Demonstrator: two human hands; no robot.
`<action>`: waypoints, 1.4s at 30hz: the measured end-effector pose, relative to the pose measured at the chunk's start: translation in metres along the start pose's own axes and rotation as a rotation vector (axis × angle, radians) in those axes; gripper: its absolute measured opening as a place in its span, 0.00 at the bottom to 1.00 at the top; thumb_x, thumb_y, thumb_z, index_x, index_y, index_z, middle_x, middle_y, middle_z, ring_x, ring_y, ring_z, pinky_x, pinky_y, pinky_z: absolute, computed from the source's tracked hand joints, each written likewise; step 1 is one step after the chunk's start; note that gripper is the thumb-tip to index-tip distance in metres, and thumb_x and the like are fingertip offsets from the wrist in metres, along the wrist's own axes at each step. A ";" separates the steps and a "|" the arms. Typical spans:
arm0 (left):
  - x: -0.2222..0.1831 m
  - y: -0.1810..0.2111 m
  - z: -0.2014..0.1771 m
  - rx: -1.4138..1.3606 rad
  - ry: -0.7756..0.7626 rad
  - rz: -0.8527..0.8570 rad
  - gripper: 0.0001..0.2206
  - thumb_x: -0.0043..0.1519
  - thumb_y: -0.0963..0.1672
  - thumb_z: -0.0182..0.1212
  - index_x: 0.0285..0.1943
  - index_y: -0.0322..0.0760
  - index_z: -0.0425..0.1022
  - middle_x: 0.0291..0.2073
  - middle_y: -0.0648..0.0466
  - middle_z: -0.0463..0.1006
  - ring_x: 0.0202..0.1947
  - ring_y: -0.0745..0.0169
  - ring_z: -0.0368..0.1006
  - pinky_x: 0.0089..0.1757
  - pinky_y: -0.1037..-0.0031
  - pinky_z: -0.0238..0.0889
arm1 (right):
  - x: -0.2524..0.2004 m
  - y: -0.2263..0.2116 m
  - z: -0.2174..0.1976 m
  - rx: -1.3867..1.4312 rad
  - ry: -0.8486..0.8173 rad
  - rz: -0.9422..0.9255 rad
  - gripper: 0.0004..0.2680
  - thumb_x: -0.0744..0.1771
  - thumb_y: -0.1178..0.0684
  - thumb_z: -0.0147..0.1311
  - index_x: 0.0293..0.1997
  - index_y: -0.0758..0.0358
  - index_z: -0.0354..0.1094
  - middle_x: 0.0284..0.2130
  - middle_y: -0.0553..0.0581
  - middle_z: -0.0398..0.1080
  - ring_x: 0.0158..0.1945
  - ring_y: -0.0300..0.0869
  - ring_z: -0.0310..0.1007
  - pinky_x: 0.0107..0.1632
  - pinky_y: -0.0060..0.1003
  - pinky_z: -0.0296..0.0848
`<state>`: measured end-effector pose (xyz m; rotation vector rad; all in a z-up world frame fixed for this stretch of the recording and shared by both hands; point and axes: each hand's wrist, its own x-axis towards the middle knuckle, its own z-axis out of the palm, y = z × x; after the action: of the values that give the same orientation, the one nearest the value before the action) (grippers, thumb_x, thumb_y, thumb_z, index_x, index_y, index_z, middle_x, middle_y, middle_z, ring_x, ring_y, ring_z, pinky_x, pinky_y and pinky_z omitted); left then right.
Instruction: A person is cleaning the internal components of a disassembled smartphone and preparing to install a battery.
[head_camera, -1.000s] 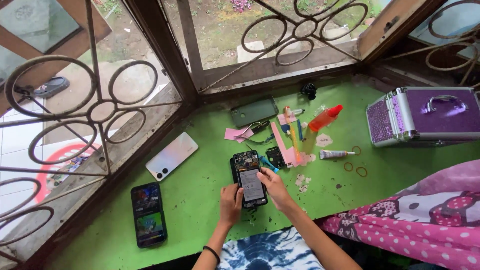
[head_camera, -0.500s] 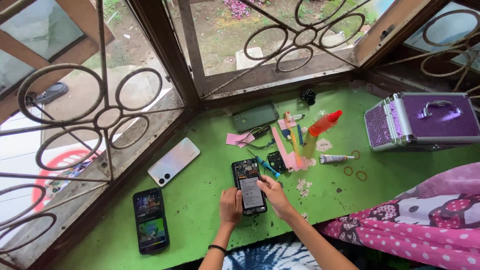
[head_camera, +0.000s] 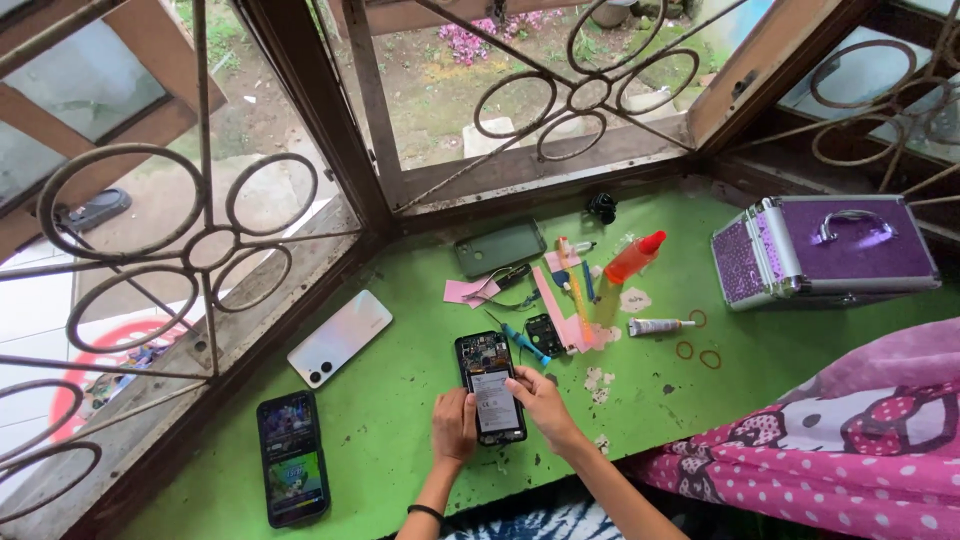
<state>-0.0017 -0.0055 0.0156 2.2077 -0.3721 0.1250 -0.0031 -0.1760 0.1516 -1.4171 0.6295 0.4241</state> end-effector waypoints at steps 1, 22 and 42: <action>-0.003 0.001 -0.001 0.001 0.001 0.003 0.20 0.72 0.48 0.32 0.30 0.40 0.66 0.26 0.49 0.72 0.25 0.56 0.64 0.33 0.69 0.57 | -0.004 -0.001 0.001 0.002 0.000 -0.003 0.10 0.70 0.56 0.48 0.56 0.65 0.68 0.47 0.61 0.78 0.52 0.46 0.77 0.53 0.38 0.80; 0.005 0.067 -0.063 -0.782 -0.294 -0.779 0.25 0.58 0.51 0.62 0.62 0.35 0.74 0.54 0.49 0.82 0.54 0.55 0.77 0.55 0.65 0.72 | -0.020 0.006 -0.001 0.137 0.025 0.002 0.11 0.70 0.55 0.48 0.58 0.65 0.68 0.45 0.60 0.77 0.49 0.46 0.74 0.49 0.40 0.78; -0.002 0.050 -0.068 -1.051 -0.246 -0.927 0.26 0.49 0.45 0.72 0.57 0.27 0.78 0.47 0.40 0.85 0.47 0.47 0.79 0.49 0.66 0.74 | -0.008 0.006 0.011 0.080 -0.013 0.043 0.11 0.71 0.57 0.46 0.60 0.67 0.66 0.49 0.63 0.76 0.55 0.49 0.73 0.57 0.43 0.78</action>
<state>-0.0162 0.0196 0.0951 1.1556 0.4152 -0.6947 -0.0114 -0.1640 0.1527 -1.3257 0.6602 0.4367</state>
